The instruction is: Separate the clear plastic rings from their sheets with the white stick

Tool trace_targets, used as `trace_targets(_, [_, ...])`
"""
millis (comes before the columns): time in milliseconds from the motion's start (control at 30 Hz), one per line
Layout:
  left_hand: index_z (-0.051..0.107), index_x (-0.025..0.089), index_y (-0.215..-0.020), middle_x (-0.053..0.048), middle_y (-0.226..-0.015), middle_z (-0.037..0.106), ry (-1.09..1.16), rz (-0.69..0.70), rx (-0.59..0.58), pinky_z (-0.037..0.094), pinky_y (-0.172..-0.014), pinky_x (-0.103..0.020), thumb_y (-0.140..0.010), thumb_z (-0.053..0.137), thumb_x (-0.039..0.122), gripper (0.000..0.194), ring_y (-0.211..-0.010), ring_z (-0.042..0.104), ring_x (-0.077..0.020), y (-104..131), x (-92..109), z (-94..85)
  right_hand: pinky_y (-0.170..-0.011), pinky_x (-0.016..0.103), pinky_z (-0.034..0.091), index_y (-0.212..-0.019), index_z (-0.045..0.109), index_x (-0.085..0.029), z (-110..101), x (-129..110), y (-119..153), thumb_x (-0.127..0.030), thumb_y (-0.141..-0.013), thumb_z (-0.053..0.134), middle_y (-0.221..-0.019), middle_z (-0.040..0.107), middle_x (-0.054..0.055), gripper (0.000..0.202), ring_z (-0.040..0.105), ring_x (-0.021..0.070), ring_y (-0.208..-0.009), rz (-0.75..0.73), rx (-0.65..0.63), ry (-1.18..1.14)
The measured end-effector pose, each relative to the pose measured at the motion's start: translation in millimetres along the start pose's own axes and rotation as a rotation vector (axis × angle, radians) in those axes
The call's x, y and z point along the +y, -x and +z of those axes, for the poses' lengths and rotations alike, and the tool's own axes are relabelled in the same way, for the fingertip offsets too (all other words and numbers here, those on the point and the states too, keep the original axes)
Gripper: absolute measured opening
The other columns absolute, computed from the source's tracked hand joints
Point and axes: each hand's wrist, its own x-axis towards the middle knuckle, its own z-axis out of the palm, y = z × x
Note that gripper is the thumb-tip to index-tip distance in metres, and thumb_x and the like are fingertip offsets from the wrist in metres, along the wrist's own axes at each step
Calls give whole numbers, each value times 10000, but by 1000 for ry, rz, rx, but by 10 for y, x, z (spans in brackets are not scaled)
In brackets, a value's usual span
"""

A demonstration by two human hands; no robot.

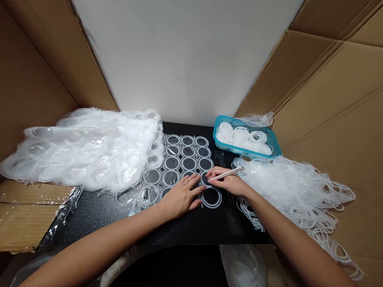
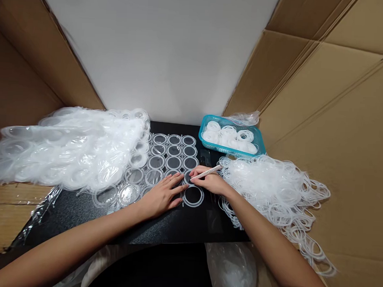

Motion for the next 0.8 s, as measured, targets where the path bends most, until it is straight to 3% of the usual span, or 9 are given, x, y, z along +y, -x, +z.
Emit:
trace_targets(333, [506, 225, -1416, -142, -1559, 385, -22, -2, -10, 293, -1193, -466, -978, 544, 395, 471, -1464, 330, -289, 1, 9, 1, -902, 373, 473, -699, 600, -194, 8, -20, 28, -299, -870, 622, -1035, 671, 60, 202, 632, 213, -973, -36, 19, 51])
trace_targets(467, [451, 270, -1463, -117, -1592, 333, -70, -19, -18, 251, -1200, -499, -996, 499, 425, 494, -1483, 285, -292, 28, 19, -1, -861, 368, 505, -843, 644, -204, 103, -49, 94, -237, -926, 547, -1064, 682, 71, 133, 639, 215, -964, -151, 16, 265])
trace_targets(600, [363, 349, -1514, -59, -1625, 266, -142, -44, -5, 194, -1186, -595, -1012, 426, 497, 527, -1501, 206, -346, 80, 17, 12, -908, 408, 510, -987, 648, -208, 287, 9, 173, -162, -959, 452, -1099, 684, 104, 203, 616, 248, -1047, -362, 42, 573])
trace_targets(700, [344, 381, -1520, -32, -1637, 232, -184, -38, -2, 186, -1190, -583, -1012, 417, 515, 530, -1506, 190, -345, 129, 22, 9, -876, 390, 513, -1010, 635, -208, 263, 55, 216, -163, -973, 410, -1088, 685, 110, 232, 620, 252, -1022, -357, 217, 670])
trace_targets(800, [314, 415, -1525, -22, -1644, 208, -212, -27, -5, 186, -1187, -581, -1013, 412, 524, 533, -1509, 175, -346, 195, 49, -13, -774, 356, 492, -973, 614, -204, -2, 65, 298, -232, -981, 402, -979, 685, 99, 214, 628, 242, -884, -161, 534, 689])
